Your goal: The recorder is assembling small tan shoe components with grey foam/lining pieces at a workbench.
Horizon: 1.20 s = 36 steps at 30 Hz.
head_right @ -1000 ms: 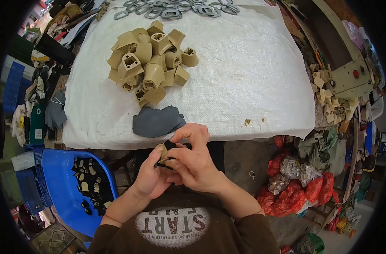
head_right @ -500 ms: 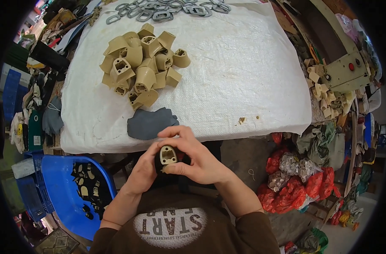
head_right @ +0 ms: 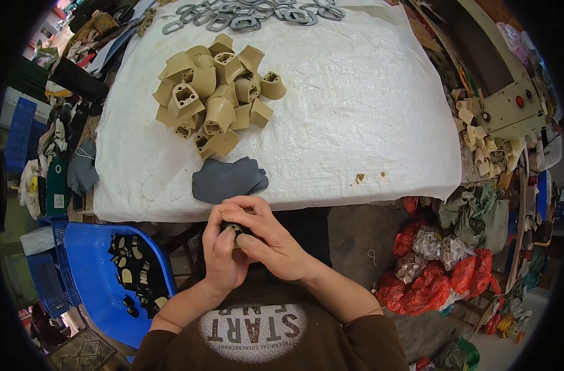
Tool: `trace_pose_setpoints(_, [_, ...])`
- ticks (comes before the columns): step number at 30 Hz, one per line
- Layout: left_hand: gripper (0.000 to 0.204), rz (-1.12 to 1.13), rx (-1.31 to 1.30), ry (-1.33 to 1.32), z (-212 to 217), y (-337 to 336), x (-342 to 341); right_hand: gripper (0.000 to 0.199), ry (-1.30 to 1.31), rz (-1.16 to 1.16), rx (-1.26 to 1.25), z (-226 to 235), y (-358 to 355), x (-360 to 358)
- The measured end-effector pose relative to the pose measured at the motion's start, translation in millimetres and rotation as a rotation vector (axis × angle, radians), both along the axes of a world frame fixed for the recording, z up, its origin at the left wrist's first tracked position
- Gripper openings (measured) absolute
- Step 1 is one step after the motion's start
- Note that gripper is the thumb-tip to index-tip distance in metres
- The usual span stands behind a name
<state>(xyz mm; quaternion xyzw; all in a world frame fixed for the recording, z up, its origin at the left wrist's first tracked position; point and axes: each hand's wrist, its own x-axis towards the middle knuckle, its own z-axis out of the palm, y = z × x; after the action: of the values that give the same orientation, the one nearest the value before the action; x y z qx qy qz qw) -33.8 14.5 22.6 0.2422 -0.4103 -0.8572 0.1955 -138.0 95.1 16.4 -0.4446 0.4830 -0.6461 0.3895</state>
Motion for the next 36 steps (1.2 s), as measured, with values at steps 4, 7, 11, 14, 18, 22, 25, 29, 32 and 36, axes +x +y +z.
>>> trace_pose_setpoints(4, [0.047, 0.026, -0.285, -0.029, -15, -5, 1, 0.038, -0.049, -0.049, 0.003, 0, -1, 2])
trace_pose_setpoints(7, [0.059, -0.191, 0.116, 0.055, -1, -12, 2, 0.032, 0.065, -0.103, 0.027, -2, -1, -7])
trace_pose_setpoints(11, [0.066, -0.394, -0.016, 0.225, -6, -21, 2, 0.019, -0.342, -0.075, 0.121, 5, -12, -25])
trace_pose_setpoints(14, [0.070, -0.411, -0.081, 0.155, -4, -19, 4, 0.020, -0.457, 0.242, 0.361, 21, -19, -37])
trace_pose_setpoints(18, [0.074, -0.380, -0.143, 0.068, 0, -17, 4, 0.013, -0.348, 0.247, 0.124, 2, -18, -30])
trace_pose_setpoints(22, [0.076, -0.305, -0.163, 0.032, -11, -20, 10, 0.022, 0.171, -0.056, -0.012, -4, -18, -15])
trace_pose_setpoints(25, [0.070, -0.216, -0.341, 0.059, -13, -26, 4, 0.032, -0.274, -0.063, 0.145, 9, -2, 1])
trace_pose_setpoints(29, [0.048, -0.163, 0.173, 0.165, 4, -22, -2, 0.035, -0.380, -0.077, 0.179, 5, -1, 8])
trace_pose_setpoints(32, [0.032, -0.126, 0.118, 0.032, 4, -18, 0, 0.033, -0.096, -0.160, 0.078, -5, -5, 11])
trace_pose_setpoints(36, [0.034, -0.136, 0.068, 0.045, 1, -22, 4, 0.032, -0.306, -0.110, 0.204, 0, -2, 6])
